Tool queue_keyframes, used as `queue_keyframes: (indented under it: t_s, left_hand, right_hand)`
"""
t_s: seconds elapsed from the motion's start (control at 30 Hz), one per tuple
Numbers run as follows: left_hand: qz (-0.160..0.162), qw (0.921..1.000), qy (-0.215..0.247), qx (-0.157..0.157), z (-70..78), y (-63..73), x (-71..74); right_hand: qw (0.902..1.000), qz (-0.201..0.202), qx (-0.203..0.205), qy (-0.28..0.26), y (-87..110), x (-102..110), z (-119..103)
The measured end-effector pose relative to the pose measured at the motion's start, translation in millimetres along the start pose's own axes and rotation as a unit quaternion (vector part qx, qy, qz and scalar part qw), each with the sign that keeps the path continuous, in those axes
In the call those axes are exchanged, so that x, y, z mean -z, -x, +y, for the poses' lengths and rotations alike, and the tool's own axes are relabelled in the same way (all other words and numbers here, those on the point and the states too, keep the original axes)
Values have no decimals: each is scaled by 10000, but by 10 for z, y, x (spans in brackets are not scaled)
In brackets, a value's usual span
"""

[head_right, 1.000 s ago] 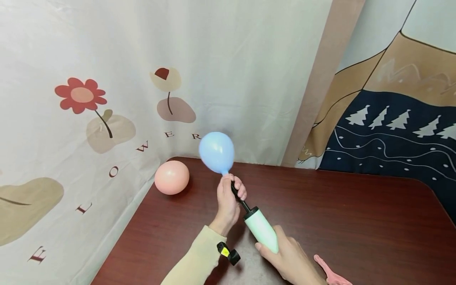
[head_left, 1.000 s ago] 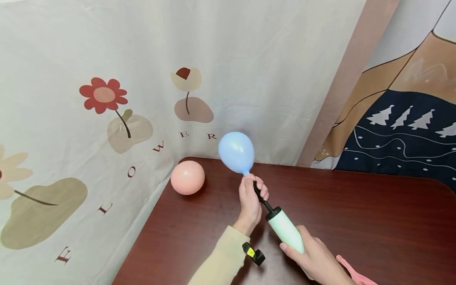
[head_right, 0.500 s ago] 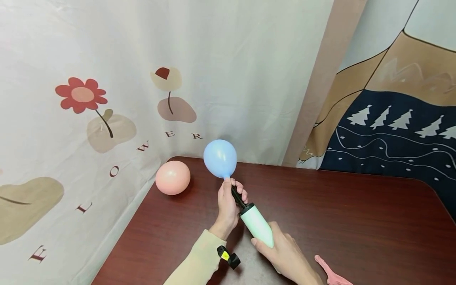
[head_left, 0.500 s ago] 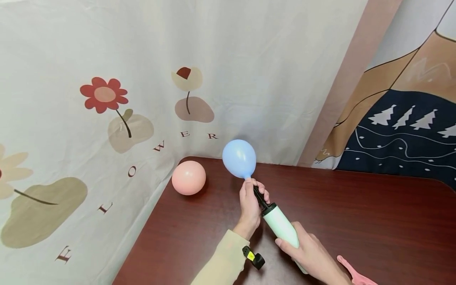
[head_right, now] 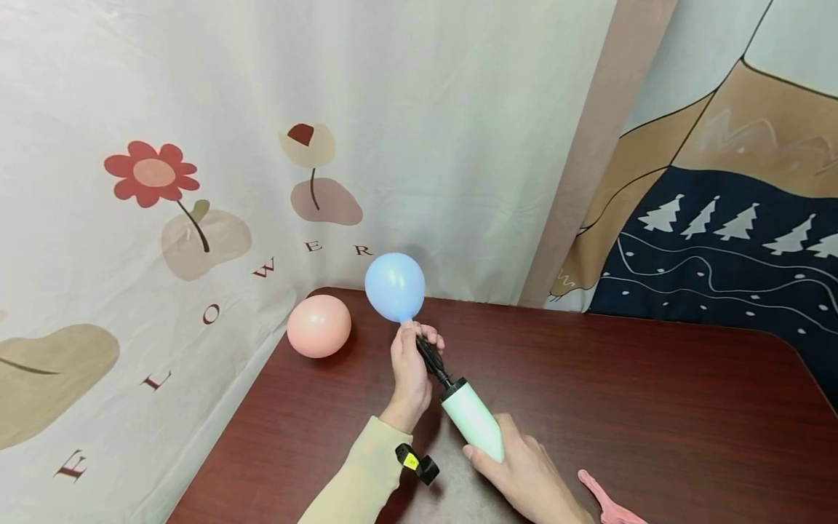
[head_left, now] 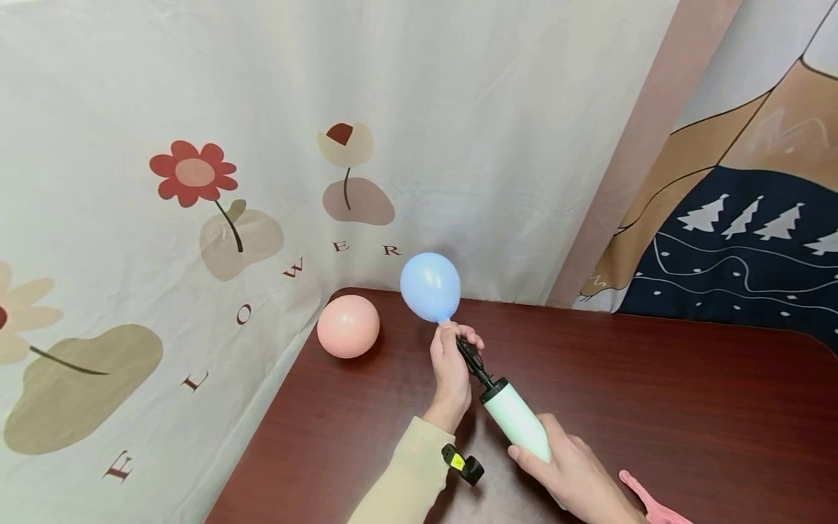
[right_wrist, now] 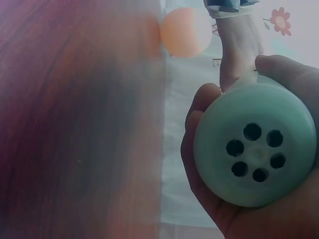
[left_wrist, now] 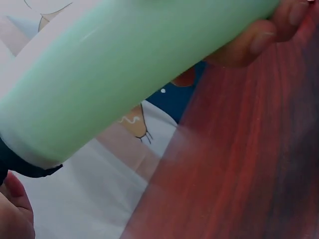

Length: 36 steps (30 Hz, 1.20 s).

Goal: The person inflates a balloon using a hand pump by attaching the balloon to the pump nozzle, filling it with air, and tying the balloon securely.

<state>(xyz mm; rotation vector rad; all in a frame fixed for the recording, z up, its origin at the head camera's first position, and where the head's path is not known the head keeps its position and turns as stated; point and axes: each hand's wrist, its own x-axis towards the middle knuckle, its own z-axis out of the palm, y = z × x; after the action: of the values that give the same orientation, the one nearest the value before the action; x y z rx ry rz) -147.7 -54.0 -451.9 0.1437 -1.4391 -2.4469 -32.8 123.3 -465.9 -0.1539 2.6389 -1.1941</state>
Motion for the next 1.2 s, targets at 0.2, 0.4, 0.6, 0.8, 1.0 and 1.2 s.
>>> queue_keyframes:
  t_s: [0.2,0.4,0.6,0.8,1.0,1.2]
  left_hand:
    - [342,9980,434,-307,153,-218,91]
    - [209,9984,50,-532,215,-292,184]
    - [256,9980,-218,-538,188,-293,245]
    - [324,9971,-426,-537,155,-297,318]
    - [198,9959,-777,-416,94,-254,400]
    - [-54,9902,-1354,-350,29,-183,464]
  right_hand:
    - [9998,-169,-79,51,76,37,69]
    - [9996,-243,-164,27,105,62,134]
    - [9998,-52,-163,78,125,85,140]
    - [9992,15,-316,229,92,173,168]
    - [9977,159,-436,496,74,421,256]
    - [9949,182,-697,702,119,751,531]
